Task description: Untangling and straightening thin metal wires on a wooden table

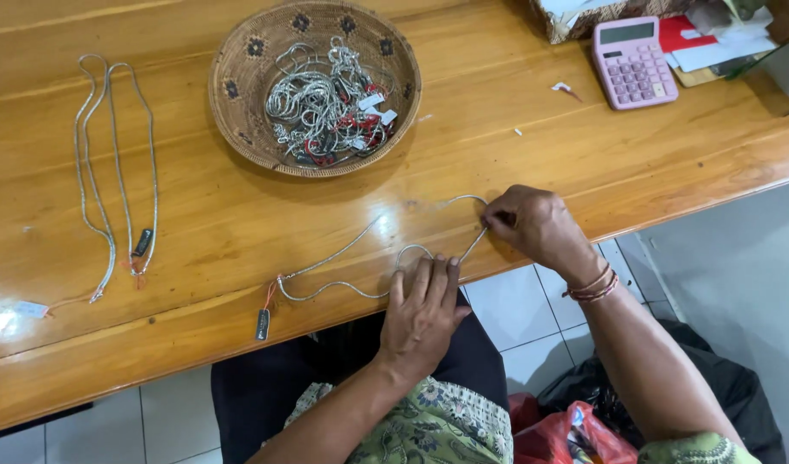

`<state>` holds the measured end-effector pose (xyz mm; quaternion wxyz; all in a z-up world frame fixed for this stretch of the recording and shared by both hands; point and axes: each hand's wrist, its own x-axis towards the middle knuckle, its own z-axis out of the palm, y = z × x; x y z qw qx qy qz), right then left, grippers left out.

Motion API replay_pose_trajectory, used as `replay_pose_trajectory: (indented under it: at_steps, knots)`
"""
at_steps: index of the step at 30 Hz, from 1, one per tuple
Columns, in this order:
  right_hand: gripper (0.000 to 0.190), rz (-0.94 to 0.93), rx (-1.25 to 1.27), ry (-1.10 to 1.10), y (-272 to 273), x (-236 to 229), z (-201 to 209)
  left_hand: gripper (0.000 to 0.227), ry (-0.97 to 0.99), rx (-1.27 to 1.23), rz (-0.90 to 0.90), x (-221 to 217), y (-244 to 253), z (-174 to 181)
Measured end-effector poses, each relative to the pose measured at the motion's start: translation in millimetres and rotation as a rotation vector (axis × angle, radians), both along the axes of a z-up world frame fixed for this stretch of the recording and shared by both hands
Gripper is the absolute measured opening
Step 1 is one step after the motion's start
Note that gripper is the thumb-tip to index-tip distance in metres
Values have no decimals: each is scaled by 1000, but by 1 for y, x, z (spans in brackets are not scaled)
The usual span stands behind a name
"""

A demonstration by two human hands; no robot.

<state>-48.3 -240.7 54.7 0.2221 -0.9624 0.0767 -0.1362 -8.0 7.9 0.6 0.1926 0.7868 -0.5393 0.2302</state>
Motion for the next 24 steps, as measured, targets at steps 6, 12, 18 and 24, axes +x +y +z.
replay_pose_trajectory:
  at_steps: [6,12,18,24]
  knots:
    - [8,90,190,48,37,-10,-9,60,7,39,29,-1,3,6]
    - [6,75,6,-48,-9,0,7,73,52,268,75,-5,9,8]
    - [4,240,151,-19,40,-4,14,75,50,230,97,-5,9,5]
    - [6,66,-33,-11,-11,-2,7,74,28,235,90,-5,11,7]
